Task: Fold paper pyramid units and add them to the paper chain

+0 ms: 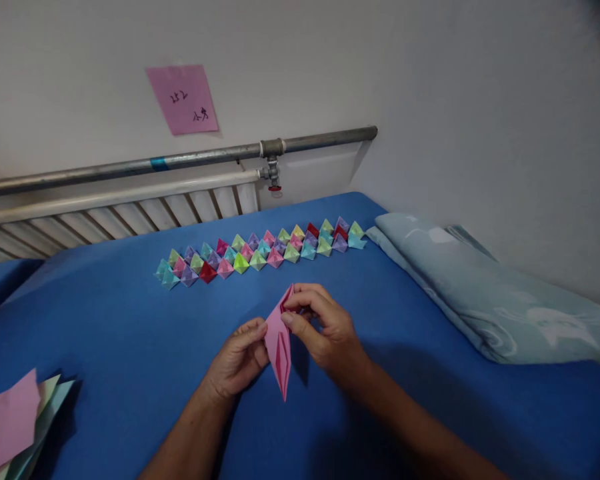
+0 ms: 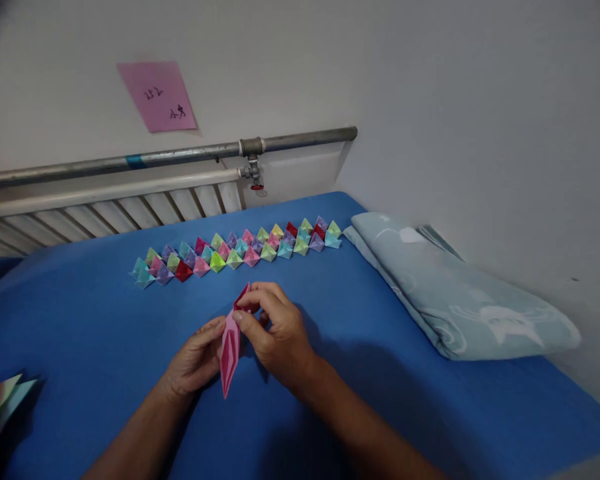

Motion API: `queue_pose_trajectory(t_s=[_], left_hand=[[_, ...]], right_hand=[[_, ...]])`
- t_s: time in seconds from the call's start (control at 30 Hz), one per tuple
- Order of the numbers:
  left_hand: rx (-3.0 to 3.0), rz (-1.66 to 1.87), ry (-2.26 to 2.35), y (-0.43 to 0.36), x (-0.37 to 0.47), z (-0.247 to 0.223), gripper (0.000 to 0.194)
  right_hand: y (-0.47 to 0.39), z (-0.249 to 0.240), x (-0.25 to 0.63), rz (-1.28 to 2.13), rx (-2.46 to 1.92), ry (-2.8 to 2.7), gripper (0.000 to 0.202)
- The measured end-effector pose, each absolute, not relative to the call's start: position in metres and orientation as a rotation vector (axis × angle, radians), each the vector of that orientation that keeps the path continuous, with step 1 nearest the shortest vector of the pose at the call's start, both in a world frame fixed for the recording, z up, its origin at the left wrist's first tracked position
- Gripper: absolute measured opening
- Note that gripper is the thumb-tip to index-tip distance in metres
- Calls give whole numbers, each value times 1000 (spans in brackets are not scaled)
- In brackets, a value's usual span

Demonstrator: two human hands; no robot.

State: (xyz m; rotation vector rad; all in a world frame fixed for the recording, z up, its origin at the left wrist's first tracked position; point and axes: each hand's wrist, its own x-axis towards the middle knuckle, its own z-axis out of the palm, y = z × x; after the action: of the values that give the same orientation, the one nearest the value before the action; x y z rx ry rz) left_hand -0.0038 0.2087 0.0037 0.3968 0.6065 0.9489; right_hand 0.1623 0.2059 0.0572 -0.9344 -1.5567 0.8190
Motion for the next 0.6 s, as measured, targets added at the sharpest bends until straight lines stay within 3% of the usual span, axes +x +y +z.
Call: queue_pose_trajectory(t_s=[0.33, 0.6], left_hand=[[366, 961, 614, 208, -5, 4, 20], [411, 980, 642, 209, -3, 4, 21]], right_hand=[[206, 55, 161, 894, -939, -1502, 6], [207, 51, 163, 651, -966, -1622, 16]])
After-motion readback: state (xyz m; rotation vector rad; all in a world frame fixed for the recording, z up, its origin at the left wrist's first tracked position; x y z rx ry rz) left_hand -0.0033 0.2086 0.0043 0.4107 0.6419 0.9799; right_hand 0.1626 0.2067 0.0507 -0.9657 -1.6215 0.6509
